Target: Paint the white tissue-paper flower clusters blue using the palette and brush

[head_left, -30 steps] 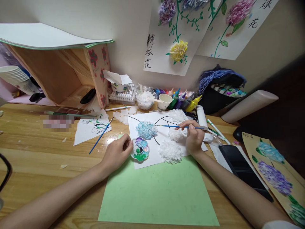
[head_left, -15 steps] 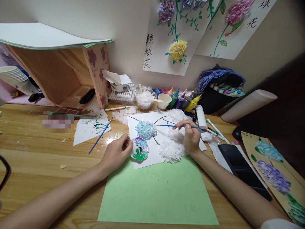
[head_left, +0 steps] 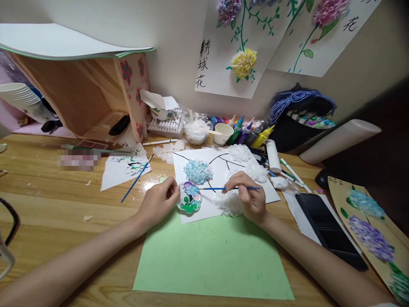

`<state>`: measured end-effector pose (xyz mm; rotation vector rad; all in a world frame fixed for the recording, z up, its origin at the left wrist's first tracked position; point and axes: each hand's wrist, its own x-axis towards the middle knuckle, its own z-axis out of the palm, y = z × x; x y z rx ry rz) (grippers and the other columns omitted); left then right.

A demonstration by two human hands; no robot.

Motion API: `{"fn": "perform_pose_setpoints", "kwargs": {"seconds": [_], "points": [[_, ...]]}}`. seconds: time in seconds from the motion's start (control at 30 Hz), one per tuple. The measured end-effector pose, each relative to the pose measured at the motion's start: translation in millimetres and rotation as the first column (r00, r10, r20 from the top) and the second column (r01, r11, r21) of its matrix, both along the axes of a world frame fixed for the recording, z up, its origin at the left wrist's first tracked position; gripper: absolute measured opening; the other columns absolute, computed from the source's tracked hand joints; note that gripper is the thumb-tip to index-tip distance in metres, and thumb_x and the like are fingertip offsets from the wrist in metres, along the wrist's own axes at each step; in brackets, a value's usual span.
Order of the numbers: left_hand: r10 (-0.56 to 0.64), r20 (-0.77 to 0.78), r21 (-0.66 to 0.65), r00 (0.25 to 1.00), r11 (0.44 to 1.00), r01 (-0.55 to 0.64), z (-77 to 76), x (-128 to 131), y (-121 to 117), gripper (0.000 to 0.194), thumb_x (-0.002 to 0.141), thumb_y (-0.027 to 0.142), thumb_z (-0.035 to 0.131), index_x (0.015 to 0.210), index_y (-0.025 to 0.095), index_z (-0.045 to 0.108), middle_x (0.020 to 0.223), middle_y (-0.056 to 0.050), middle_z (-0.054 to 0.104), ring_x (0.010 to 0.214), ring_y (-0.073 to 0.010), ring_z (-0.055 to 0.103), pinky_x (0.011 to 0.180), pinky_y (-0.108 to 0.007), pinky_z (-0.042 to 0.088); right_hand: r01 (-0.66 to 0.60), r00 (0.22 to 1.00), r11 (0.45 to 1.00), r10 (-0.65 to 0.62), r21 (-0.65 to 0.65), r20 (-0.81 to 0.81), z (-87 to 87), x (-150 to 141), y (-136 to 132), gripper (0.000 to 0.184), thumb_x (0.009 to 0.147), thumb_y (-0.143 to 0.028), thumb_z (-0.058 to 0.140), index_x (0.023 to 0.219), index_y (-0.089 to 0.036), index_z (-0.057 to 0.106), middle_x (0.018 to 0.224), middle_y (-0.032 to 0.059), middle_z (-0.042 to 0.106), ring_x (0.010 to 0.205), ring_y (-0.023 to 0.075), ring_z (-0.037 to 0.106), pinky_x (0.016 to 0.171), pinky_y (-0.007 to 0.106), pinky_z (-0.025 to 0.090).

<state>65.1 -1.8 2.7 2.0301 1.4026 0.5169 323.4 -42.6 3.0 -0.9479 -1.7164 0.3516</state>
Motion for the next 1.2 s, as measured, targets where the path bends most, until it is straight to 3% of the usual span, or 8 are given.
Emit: {"fn": "perform_pose_setpoints", "kwargs": {"seconds": [0.3, 0.5, 0.57, 0.67, 0.77, 0.87, 1.2], "points": [[-0.005, -0.002, 0.008, 1.000, 1.000, 0.005, 0.6, 0.8, 0.5, 0.023, 0.090, 0.037, 0.043, 0.074, 0.022, 0.046, 0.067, 0.002, 0.057, 0.062, -0.0160, 0.052, 0.059, -0.028, 0.032, -0.006, 0.993, 0.995, -0.005, 0.099, 0.119, 3.7, 0.5, -0.8, 0.027, 0.091, -0.014, 0.041, 0.082, -0.023, 0.064, 0.070, 0.0022, 0.067, 0.071, 0.0177, 0.059, 0.063, 0.031, 0.049], [-0.007, -0.005, 0.018, 1.000, 1.000, 0.007, -0.1, 0.3, 1.0, 0.023, 0.091, 0.038, 0.043, 0.074, 0.022, 0.046, 0.067, 0.002, 0.058, 0.062, -0.0160, 0.052, 0.059, -0.027, 0.032, 0.010, 0.995, 0.994, -0.020, 0.105, 0.098, 4.3, 0.0, -3.7, 0.028, 0.091, -0.017, 0.040, 0.081, -0.024, 0.065, 0.069, 0.0023, 0.068, 0.069, 0.0191, 0.059, 0.060, 0.034, 0.049], [-0.009, -0.009, 0.020, 1.000, 1.000, 0.009, -0.3, 0.0, 0.9, 0.024, 0.091, 0.038, 0.043, 0.074, 0.022, 0.046, 0.067, 0.002, 0.058, 0.062, -0.0160, 0.052, 0.059, -0.027, 0.032, 0.028, 0.999, 0.996, -0.031, 0.083, 0.042, 3.0, 0.7, -2.3, 0.028, 0.092, -0.019, 0.040, 0.080, -0.024, 0.065, 0.069, 0.0028, 0.068, 0.069, 0.0196, 0.060, 0.062, 0.035, 0.049], [-0.012, -0.012, 0.017, 1.000, 1.000, 0.012, -0.2, -0.4, 0.6, 0.023, 0.091, 0.038, 0.043, 0.074, 0.022, 0.046, 0.067, 0.002, 0.057, 0.062, -0.0161, 0.051, 0.059, -0.027, 0.031, 0.131, 0.978, 0.991, -0.125, 0.026, -0.169, 0.7, 6.5, 7.5, 0.029, 0.092, -0.024, 0.039, 0.077, -0.023, 0.064, 0.067, 0.0028, 0.064, 0.067, 0.0196, 0.060, 0.062, 0.036, 0.048], [-0.012, -0.015, 0.009, 1.000, 1.000, 0.012, 0.3, -0.4, 0.9, 0.023, 0.091, 0.039, 0.042, 0.074, 0.022, 0.045, 0.067, 0.002, 0.057, 0.062, -0.0161, 0.051, 0.059, -0.028, 0.031, 0.280, 0.883, 0.959, -0.277, -0.050, -0.379, -1.9, 19.0, 24.0, 0.023, 0.088, -0.026, 0.043, 0.073, -0.022, 0.059, 0.066, 0.0012, 0.060, 0.063, 0.0180, 0.059, 0.059, 0.034, 0.044], [-0.011, -0.017, -0.005, 1.000, 1.000, 0.011, 0.5, 0.1, 1.3, 0.024, 0.091, 0.039, 0.042, 0.074, 0.022, 0.045, 0.066, 0.002, 0.056, 0.062, -0.0163, 0.051, 0.060, -0.028, 0.031, 0.348, 0.819, 0.935, -0.338, -0.067, -0.463, -5.2, 31.9, 37.1, 0.020, 0.085, -0.023, 0.043, 0.070, -0.022, 0.056, 0.064, -0.0004, 0.057, 0.060, 0.0164, 0.058, 0.059, 0.032, 0.041], [-0.005, -0.022, 0.006, 1.000, 1.000, 0.005, 0.2, 0.1, 0.5, 0.024, 0.091, 0.039, 0.043, 0.075, 0.022, 0.046, 0.066, 0.002, 0.056, 0.062, -0.0164, 0.051, 0.060, -0.028, 0.031, 0.346, 0.907, 0.938, -0.338, -0.011, -0.252, -10.0, 30.5, 32.3, 0.024, 0.090, -0.028, 0.044, 0.070, -0.022, 0.057, 0.069, 0.0014, 0.062, 0.067, 0.0187, 0.060, 0.069, 0.036, 0.047]]}}
